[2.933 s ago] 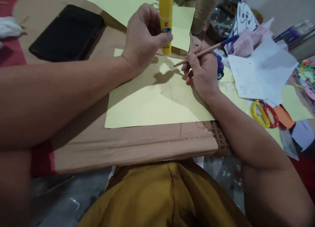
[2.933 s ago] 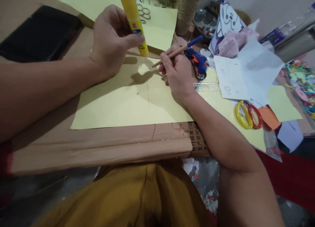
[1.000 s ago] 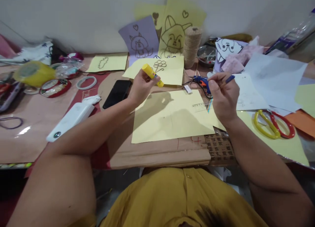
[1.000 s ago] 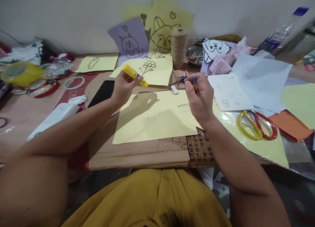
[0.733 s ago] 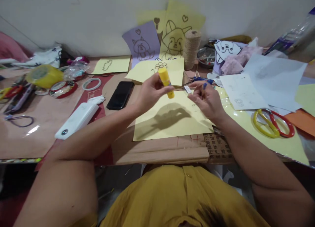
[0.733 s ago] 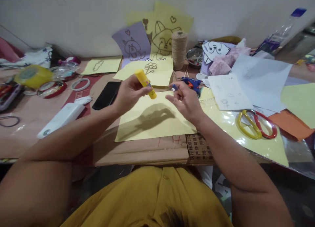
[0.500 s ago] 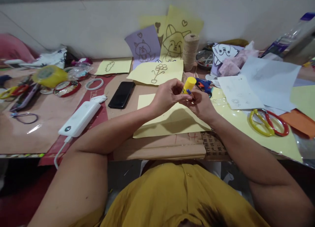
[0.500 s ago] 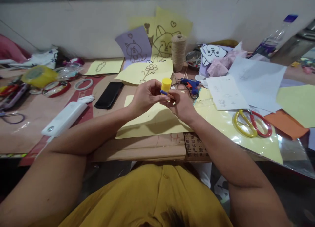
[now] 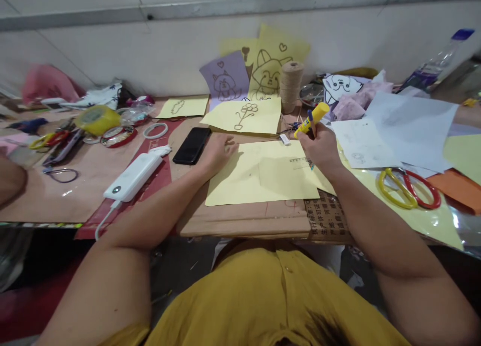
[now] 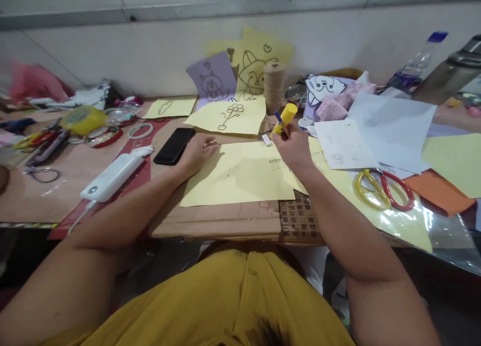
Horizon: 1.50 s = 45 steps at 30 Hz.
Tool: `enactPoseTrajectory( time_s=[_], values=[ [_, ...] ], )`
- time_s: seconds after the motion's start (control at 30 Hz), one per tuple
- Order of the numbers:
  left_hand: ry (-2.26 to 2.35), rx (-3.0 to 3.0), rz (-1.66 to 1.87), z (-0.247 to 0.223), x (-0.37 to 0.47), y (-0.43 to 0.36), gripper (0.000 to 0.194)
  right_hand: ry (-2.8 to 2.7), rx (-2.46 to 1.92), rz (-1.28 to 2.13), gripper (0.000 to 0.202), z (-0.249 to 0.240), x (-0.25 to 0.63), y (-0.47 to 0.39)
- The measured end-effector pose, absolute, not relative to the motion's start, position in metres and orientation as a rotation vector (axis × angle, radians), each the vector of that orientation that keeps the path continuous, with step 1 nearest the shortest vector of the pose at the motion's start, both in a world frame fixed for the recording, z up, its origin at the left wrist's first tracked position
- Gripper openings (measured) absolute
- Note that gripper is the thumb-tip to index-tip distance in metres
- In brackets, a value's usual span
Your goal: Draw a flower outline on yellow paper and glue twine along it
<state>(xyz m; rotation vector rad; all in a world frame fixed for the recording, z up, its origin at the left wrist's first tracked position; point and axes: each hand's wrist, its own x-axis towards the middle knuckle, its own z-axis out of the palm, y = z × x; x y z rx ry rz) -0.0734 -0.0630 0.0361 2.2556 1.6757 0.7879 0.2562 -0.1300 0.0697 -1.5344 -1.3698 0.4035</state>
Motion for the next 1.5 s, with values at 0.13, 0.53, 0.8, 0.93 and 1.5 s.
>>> enactPoseTrajectory(
  time_s=[0.13, 0.53, 0.8, 0.93, 1.5],
  values=[
    [1.667, 2.383, 0.591, 0.034, -0.066, -0.068, 0.025, -1.415, -1.556, 0.323, 0.013, 0.071, 0.253, -0.133],
    [1.584, 2.439, 0.624, 0.02, -0.072, -0.056, 0.032, -1.604, -1.691, 0.354, 0.024, 0.067, 0.26, -0.132],
    [1.533, 2.453, 0.661, 0.016, -0.076, -0.056, 0.026, -1.619, -1.98, 0.246, 0.044, 0.079, 0.265, -0.133],
    [1.513, 2.48, 0.634, 0.016, -0.079, -0.057, 0.026, -1.607, -2.109, 0.257, 0.049, 0.087, 0.264, -0.135],
    [1.483, 2.466, 0.625, 0.02, -0.083, -0.063, 0.021, -1.647, -2.464, 0.063, 0.033, 0.071, 0.293, -0.125]
  ],
)
